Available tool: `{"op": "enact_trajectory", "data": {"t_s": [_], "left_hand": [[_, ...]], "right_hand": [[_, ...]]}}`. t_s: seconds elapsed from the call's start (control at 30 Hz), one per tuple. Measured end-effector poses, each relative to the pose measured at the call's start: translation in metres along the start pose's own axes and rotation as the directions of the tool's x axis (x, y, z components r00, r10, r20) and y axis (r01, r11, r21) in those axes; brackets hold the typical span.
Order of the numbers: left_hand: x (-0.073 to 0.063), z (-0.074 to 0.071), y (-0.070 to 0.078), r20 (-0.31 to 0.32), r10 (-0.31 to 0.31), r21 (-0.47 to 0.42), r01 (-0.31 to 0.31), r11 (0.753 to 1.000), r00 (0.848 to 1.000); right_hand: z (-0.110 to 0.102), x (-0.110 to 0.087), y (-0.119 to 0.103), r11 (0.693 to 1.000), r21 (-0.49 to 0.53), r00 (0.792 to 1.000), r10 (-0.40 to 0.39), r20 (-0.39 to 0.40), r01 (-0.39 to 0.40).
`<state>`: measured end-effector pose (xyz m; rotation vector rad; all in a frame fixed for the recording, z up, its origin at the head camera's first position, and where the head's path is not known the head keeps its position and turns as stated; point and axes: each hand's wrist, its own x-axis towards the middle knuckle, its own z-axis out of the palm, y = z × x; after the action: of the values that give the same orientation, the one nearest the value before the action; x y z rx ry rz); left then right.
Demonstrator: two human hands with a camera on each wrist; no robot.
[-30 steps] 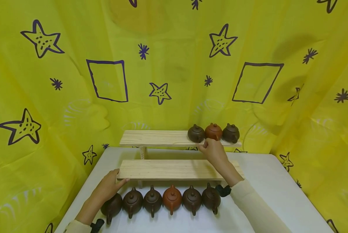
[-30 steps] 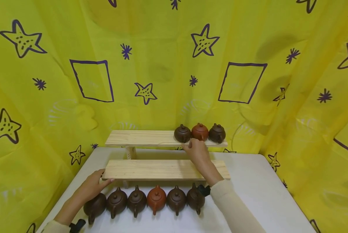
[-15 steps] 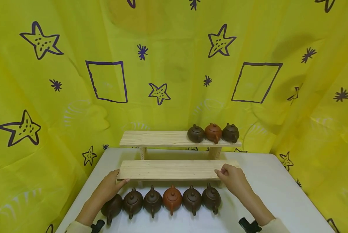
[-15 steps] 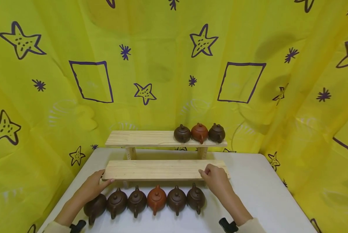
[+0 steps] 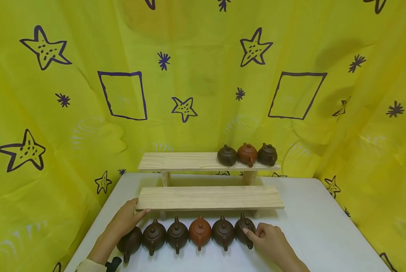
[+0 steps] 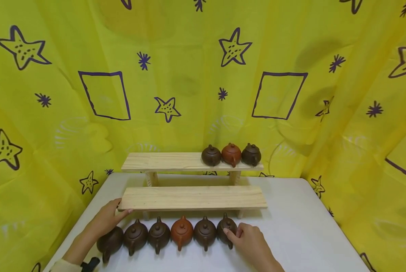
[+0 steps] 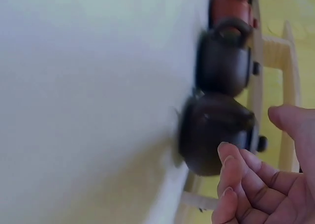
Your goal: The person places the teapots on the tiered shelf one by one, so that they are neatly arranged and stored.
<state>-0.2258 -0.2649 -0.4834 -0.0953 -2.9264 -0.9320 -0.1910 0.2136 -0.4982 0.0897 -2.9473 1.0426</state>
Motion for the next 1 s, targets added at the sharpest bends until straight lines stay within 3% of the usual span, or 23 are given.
{"op": "enact_trajectory", "data": {"t_s": [0.2, 0.5, 0.7, 1.0], "left_hand": [[0.0, 0.002, -0.001, -0.002, 0.011, -0.01, -0.011, 1.0, 1.0], [0.0, 0.001, -0.002, -0.003, 0.011, -0.004, -0.011, 1.0, 1.0], [0.0, 0.0, -0.002, 0.002, 0.013, 0.001, -0.013, 1.0, 1.0], [0.001, -0.001, -0.001, 0.003, 0.012, 0.009, -0.012, 1.0, 1.0]], "right_hand": [[0.009, -0.008, 0.004, 0.998, 0.011, 0.998, -0.06, 0.034, 0.059], [0.012, -0.011, 0.008, 0.989, -0.015, 0.989, -0.149, -0.001, 0.148], [0.02, -0.013, 0.009, 0.99, -0.032, 0.99, -0.138, 0.03, 0.139], [0.025, -0.017, 0.001, 0.985, -0.125, 0.991, -0.125, -0.044, 0.119]]}}
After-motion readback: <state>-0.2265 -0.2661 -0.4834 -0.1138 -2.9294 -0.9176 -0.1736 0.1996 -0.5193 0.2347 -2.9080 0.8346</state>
